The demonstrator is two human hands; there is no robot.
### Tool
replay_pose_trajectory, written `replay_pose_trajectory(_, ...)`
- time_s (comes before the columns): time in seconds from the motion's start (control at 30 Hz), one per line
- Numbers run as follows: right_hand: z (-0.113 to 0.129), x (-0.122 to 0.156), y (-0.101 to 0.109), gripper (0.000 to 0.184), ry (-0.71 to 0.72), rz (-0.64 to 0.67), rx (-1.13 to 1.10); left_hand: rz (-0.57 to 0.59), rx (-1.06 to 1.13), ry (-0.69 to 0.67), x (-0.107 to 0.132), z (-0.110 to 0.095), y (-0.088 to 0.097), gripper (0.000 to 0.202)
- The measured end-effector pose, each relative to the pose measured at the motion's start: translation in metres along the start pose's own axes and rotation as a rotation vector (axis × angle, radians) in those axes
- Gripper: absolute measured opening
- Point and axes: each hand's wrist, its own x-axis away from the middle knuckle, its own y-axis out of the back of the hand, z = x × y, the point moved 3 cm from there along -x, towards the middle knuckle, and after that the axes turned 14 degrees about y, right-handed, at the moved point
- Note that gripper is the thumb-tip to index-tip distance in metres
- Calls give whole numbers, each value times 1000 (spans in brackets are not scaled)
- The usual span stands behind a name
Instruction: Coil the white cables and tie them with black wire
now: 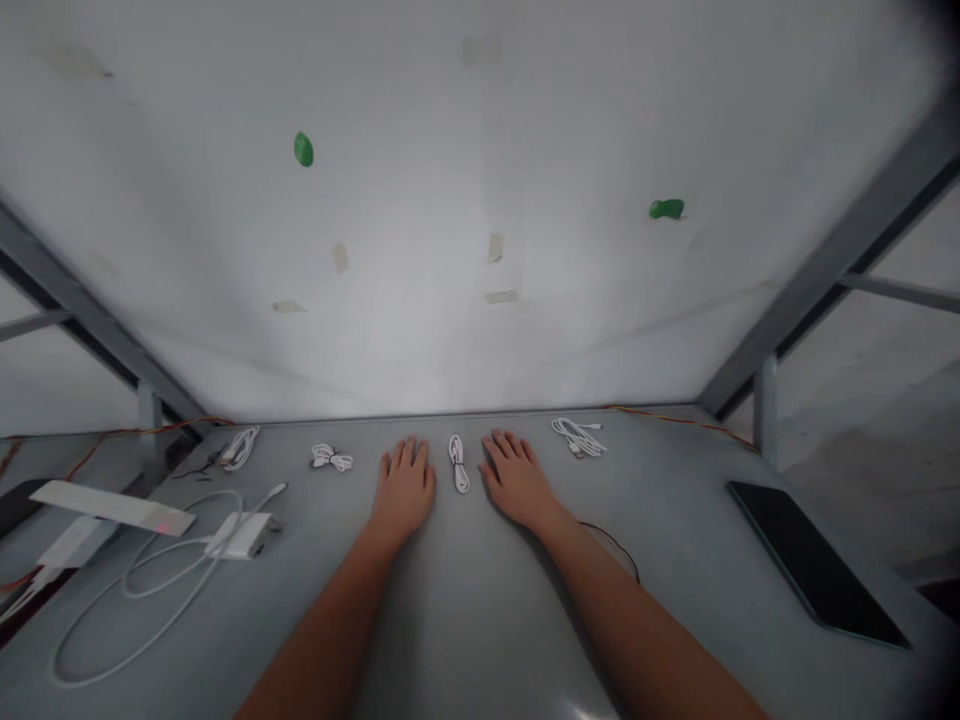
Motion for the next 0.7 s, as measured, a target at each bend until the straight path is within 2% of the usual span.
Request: replay_pose_trajectory(0.7,1,0,2,56,1,-4,-45,-13,3,-5,1,0,0,53)
